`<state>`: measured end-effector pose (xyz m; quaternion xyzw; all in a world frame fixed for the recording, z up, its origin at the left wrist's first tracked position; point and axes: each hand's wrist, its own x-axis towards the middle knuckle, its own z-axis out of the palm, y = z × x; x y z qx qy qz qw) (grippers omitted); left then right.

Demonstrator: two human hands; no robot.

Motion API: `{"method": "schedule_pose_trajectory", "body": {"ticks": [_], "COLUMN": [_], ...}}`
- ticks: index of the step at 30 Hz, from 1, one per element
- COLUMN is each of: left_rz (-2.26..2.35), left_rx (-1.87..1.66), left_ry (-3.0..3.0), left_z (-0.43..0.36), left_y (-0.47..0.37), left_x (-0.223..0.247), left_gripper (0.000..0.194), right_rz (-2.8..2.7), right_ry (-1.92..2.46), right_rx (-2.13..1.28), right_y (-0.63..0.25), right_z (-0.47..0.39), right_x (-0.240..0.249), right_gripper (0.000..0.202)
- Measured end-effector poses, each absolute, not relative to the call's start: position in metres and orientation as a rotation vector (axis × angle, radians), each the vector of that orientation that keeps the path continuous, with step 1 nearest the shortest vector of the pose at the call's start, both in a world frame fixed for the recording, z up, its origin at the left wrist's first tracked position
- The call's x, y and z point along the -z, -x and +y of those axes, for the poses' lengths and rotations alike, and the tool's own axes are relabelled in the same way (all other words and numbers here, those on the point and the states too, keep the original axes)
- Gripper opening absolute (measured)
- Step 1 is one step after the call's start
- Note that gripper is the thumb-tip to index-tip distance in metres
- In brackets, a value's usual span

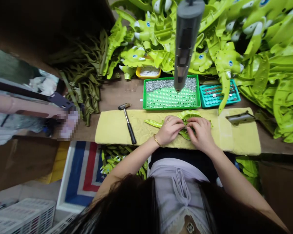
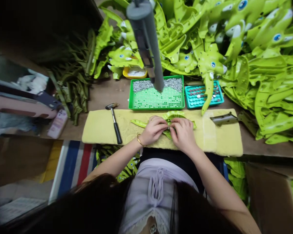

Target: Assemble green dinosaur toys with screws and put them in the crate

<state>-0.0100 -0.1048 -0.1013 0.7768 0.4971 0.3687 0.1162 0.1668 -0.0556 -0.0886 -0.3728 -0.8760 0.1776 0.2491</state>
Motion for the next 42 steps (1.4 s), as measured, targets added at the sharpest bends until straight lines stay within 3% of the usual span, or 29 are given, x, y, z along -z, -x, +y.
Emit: {"method": "schedule_pose_trajectory", "body": {"ticks": [4,9,11,14,17,22,27,33,36,39,42], "left_rz": [1.678,2.561,2.940,2.958,2.932,2.744,2.570,2.517,2.555,2.532,2.437], "left_rx": [-1.137,-1.375,-1.160,-0.970,-1.006,-1.181,-0.889,-0.668,-0.550,-0.451,-0.599], "left_ry": [-2.257,-1.649,-1.117,-0.969,-1.059,-1.304,-1.281,-1.691,-1.709,-1.716,-1.946], "left_z": [-0.093,-0.030,-0.002,0.014,-0.022,-0.179,-0.288,-0.210,-0.153,-0.132,-0.137], "left_y": [0.061,0.230,0.288,0.331,0.331,0.303,0.283,0.246,0.228,0.212,0.178], "left_x": [0.080,0.040,0.032,0.027,0.029,0.059,0.079,0.076,0.080,0.077,0.064], "left_gripper": [0.021,0.027,0.029,0.029,0.030,0.039,0.036,0.049,0.066,0.059,0.052], "right_rz": [-2.282,-2.231,-2.249,-2.254,-2.243,-2.259,-2.266,-2.286,-2.286,-2.282,-2.271], "right_ry": [0.997,0.962,0.946,0.932,0.913,0.907,0.897,0.878,0.882,0.879,0.843], "right_rx": [-0.377,-0.206,-0.144,-0.106,-0.108,-0.158,-0.209,-0.174,-0.154,-0.194,-0.303], "right_y": [-0.166,-0.161,-0.158,-0.156,-0.155,-0.157,-0.161,-0.163,-0.162,-0.160,-0.160], "right_z": [-0.057,-0.061,-0.063,-0.063,-0.062,-0.060,-0.058,-0.060,-0.066,-0.071,-0.071], "right_x": [0.097,0.102,0.101,0.099,0.098,0.097,0.098,0.096,0.093,0.091,0.093], "right_gripper": [0.002,0.004,0.005,0.005,0.006,0.008,0.011,0.014,0.013,0.012,0.010]}}
